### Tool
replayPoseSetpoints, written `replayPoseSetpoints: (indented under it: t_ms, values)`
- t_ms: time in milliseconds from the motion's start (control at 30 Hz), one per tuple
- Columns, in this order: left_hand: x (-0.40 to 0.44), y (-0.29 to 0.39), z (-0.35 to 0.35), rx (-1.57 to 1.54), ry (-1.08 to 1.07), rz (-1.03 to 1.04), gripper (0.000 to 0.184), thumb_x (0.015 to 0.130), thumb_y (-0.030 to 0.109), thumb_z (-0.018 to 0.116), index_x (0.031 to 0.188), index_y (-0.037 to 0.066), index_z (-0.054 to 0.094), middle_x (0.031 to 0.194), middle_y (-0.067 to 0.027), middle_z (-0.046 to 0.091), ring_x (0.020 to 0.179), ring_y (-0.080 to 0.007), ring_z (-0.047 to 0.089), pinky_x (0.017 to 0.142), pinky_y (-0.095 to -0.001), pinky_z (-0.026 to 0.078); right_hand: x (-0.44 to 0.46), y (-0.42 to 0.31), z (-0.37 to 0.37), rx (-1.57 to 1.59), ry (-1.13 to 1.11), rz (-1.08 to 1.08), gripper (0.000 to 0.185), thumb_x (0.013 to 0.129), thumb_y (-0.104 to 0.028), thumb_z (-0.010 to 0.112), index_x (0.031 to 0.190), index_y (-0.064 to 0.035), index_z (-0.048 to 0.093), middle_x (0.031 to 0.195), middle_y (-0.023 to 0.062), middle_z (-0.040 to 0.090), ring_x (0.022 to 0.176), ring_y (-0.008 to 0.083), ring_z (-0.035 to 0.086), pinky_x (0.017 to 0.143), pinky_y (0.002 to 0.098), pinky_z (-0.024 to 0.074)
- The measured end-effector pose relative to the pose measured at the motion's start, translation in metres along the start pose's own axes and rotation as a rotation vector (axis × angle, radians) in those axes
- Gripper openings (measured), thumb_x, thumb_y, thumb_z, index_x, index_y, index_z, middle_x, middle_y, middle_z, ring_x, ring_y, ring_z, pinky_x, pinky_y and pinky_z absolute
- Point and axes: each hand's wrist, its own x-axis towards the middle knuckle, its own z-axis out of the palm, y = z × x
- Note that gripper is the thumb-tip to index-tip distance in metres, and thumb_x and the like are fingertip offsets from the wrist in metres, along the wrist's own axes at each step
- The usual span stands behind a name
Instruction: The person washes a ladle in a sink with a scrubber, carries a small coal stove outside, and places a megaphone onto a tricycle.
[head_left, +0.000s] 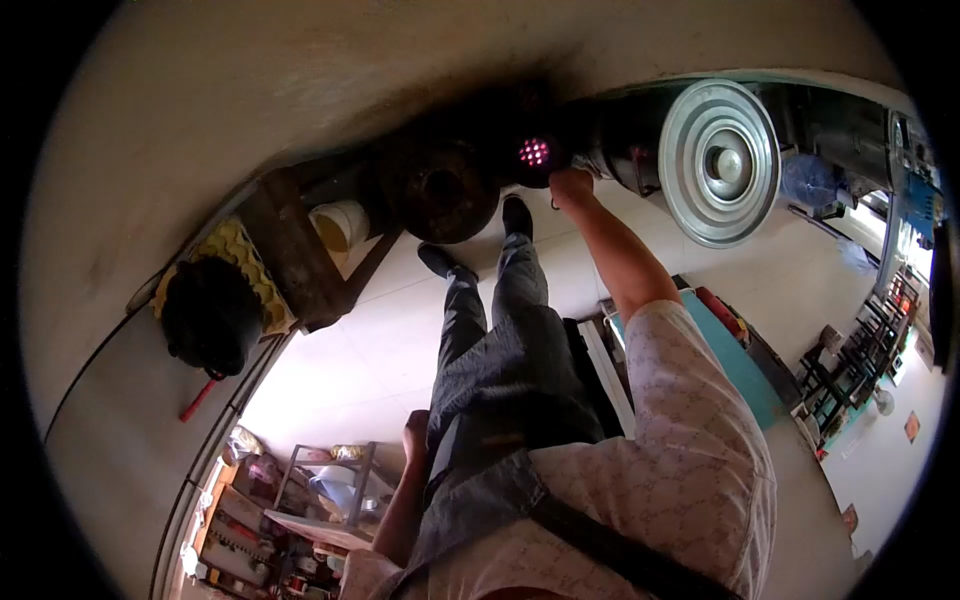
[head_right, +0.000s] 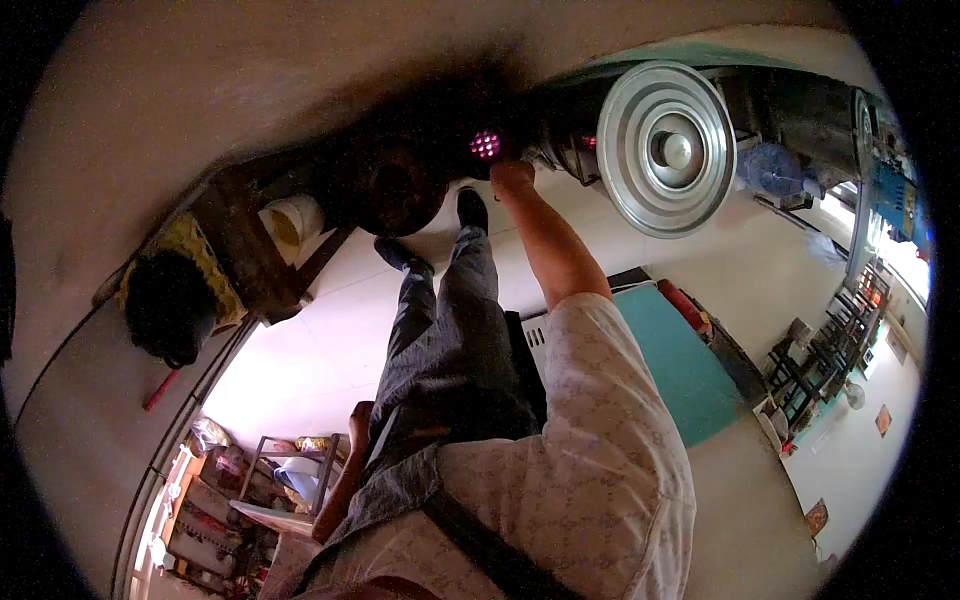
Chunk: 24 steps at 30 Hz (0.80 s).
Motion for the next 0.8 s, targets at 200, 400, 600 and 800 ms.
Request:
replayPoseSetpoints:
  t_ms: [200,400,600,800]
  values:
    - [-0.008,0.001,0.004,-0.003,-0.03,0.06,0.024,0.091,0.026,0.05,0.098,0.007,0.064,0.098,-0.0149,0.064,0.09,-0.032,0.063,0.077,-0.0417,0.049,0.005,0.007,0.014,-0.018,0.234,-0.039,0.011,0.074,-0.015,0.066,0.083,-0.0108,0.072,0.089,0.0093,0.071,0.084,0.0251,0.069,0.065,0.039,0.0554]
    - [-0.007,-0.002,0.008,-0.003,-0.073,0.003,0.019,0.086,0.014,0.053,0.101,0.008,0.063,0.103,-0.0131,0.061,0.093,-0.0309,0.061,0.075,-0.0402,0.05,0.017,0.009,0.026,-0.017,0.189,-0.043,0.01,0.076,-0.013,0.063,0.081,-0.0105,0.072,0.084,0.0094,0.071,0.08,0.0259,0.069,0.062,0.041,0.0555]
    - [-0.008,-0.002,0.009,0.085,-0.068,0.119,0.021,0.083,0.01,0.054,0.102,0.007,0.062,0.104,-0.0119,0.061,0.093,-0.0326,0.06,0.078,-0.0387,0.051,0.014,0.006,0.01,0.017,0.216,-0.033,0.01,0.073,-0.013,0.067,0.08,-0.0104,0.072,0.087,0.0113,0.071,0.081,0.0263,0.069,0.064,0.0412,0.0554]
    - [-0.005,-0.007,0.011,0.17,-0.051,0.185,0.017,0.085,0.012,0.052,0.098,0.005,0.062,0.101,-0.0128,0.062,0.091,-0.0316,0.061,0.075,-0.0395,0.05,0.023,0.003,0.0,-0.029,0.122,-0.042,0.014,0.071,-0.015,0.07,0.084,-0.0095,0.073,0.091,0.0123,0.071,0.085,0.0266,0.069,0.066,0.0409,0.0554]
